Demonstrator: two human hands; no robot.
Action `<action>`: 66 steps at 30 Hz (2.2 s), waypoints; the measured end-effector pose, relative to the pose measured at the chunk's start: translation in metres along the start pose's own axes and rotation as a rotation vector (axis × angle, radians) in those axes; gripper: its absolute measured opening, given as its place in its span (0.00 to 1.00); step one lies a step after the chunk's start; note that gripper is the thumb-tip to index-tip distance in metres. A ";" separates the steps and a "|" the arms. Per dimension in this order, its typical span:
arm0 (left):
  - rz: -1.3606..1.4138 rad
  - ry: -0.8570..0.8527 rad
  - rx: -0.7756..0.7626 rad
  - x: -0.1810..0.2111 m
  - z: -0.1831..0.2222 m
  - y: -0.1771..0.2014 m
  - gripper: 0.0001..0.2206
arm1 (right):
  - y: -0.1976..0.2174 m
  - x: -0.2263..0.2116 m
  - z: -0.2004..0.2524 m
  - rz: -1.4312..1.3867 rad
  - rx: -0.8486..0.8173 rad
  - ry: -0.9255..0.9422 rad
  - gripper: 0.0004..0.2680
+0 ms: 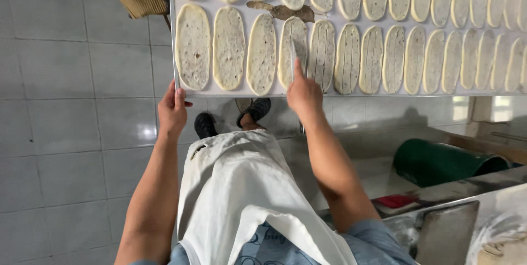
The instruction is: The person scores rows of flattened dough with a small tool and then braids strips of dough into a knot on a work table.
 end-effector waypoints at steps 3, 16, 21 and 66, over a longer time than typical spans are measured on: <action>0.030 -0.026 0.019 -0.003 -0.007 0.002 0.20 | -0.016 -0.008 0.076 -0.048 0.041 0.050 0.28; 0.015 -0.001 0.036 -0.014 -0.006 0.003 0.21 | 0.013 0.039 0.017 -0.069 0.127 0.033 0.25; 0.023 0.070 0.062 -0.010 -0.005 -0.002 0.21 | 0.008 0.036 -0.048 -0.007 0.131 0.048 0.25; -0.068 0.120 -0.014 -0.021 -0.013 0.010 0.25 | 0.001 -0.064 0.095 -0.025 -0.133 0.013 0.26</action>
Point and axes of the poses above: each hand's wrist, its own z-axis away from the middle knuckle, its own y-axis out of the back of the hand, x = y × z, the point moved 9 cm from there along -z, towards the middle knuckle, and after that the axes turned 6 degrees about z, right-handed, at the moved point
